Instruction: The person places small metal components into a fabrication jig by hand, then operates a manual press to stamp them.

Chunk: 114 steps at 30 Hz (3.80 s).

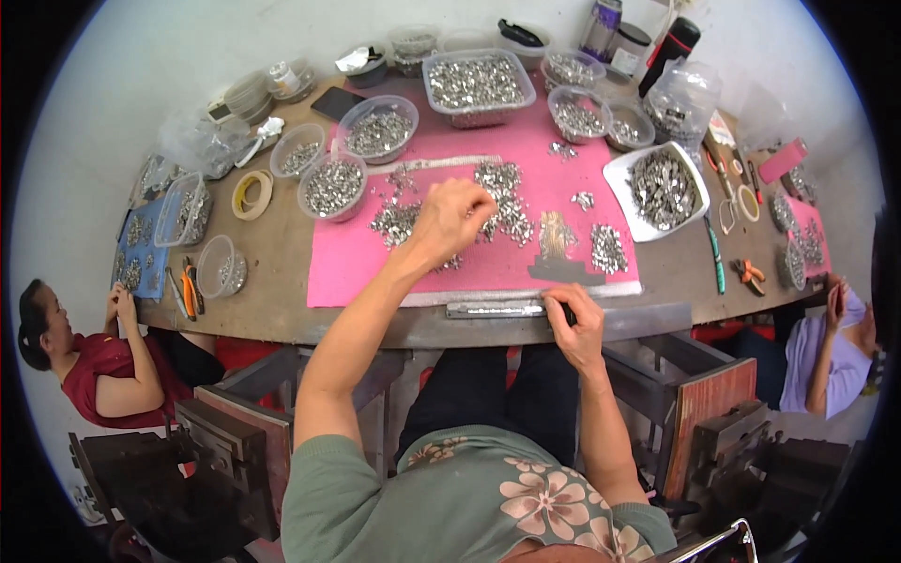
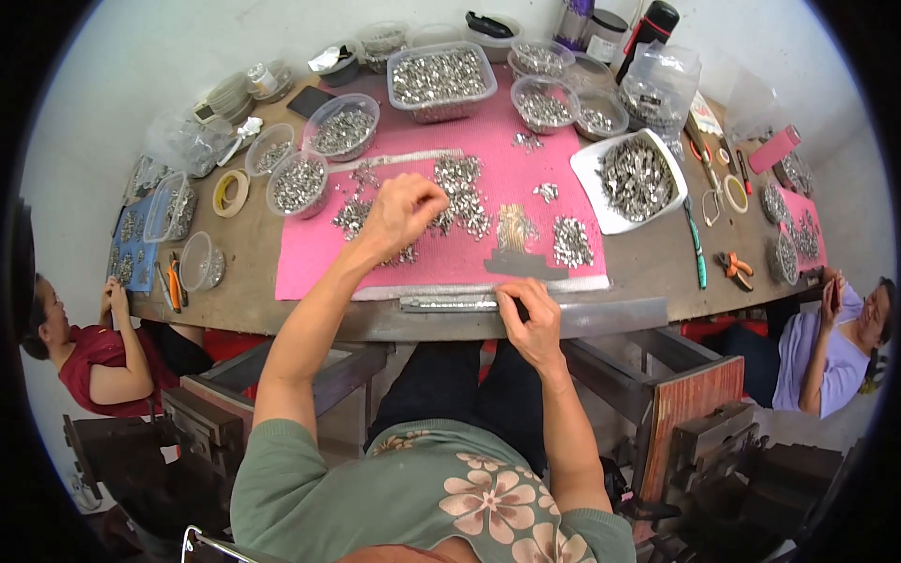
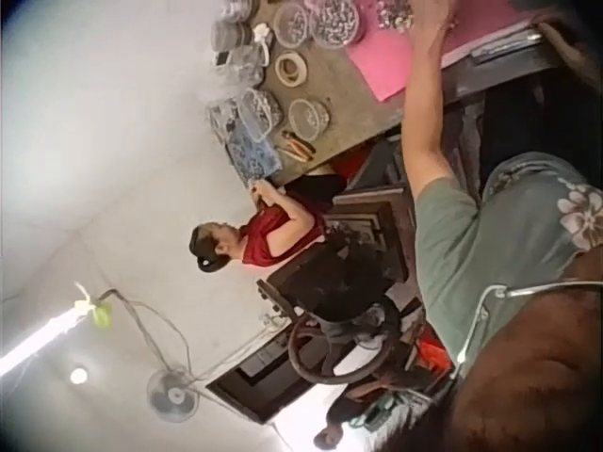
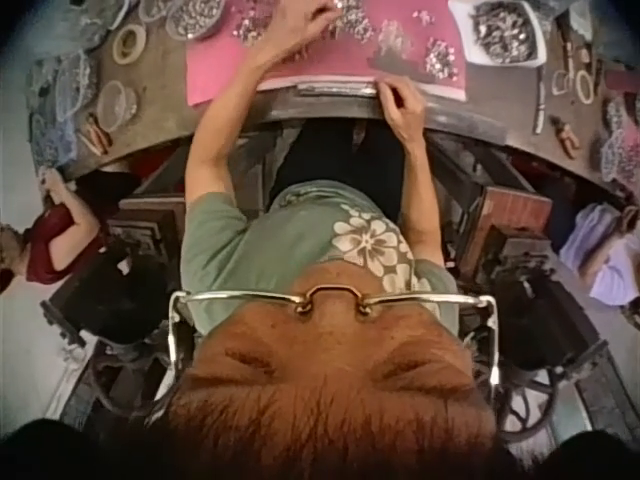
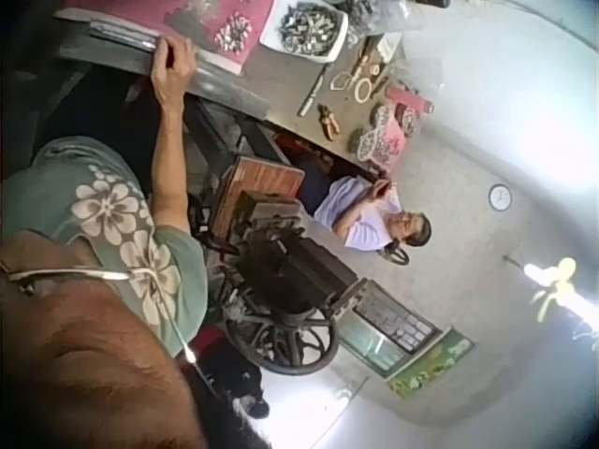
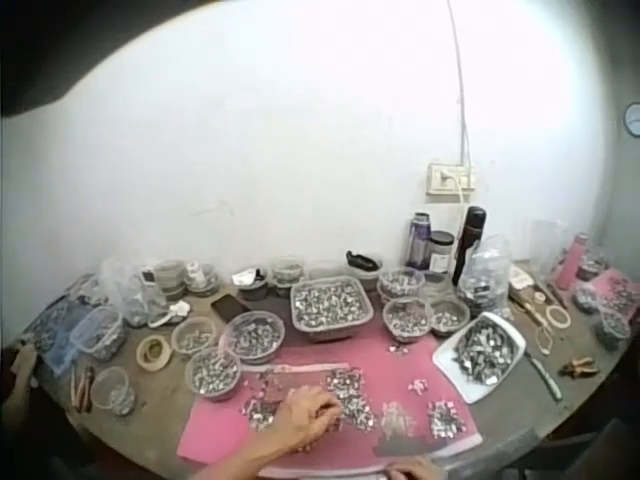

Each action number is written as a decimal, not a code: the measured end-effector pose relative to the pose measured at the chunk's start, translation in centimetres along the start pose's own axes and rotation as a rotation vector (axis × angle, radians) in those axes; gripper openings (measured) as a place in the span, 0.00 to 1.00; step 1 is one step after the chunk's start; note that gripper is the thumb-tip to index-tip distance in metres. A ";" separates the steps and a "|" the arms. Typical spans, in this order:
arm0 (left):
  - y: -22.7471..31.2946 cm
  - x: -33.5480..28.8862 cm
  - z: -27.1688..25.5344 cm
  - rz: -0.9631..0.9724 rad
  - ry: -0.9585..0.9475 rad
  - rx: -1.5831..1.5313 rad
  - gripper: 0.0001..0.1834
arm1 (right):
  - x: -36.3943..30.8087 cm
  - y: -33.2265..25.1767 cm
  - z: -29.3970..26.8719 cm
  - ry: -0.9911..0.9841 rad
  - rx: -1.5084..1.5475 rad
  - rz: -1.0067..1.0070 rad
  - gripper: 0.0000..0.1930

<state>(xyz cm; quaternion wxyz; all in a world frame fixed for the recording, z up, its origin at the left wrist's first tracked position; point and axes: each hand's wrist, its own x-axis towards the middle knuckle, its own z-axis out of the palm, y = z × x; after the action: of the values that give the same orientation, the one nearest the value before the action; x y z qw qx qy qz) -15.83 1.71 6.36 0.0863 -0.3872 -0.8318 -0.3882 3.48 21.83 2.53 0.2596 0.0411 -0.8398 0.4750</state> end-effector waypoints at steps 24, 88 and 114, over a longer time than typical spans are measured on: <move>4.5 -6.3 2.7 0.088 -0.106 0.066 0.05 | 0.2 0.1 0.2 0.025 -0.007 -0.054 0.03; 8.1 -9.2 3.0 -0.220 0.096 -0.340 0.05 | 4.0 2.3 -1.6 0.094 -0.563 -0.112 0.04; 8.8 -9.9 4.6 -0.047 0.033 -0.098 0.05 | 4.2 1.6 -0.7 0.082 -0.555 -0.189 0.05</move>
<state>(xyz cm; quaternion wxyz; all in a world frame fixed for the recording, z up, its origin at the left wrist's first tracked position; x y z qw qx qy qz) -2.06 2.80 3.90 0.0719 -0.3649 -0.8191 -0.4369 -0.35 24.05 3.55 0.3379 0.0273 -0.9188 0.2020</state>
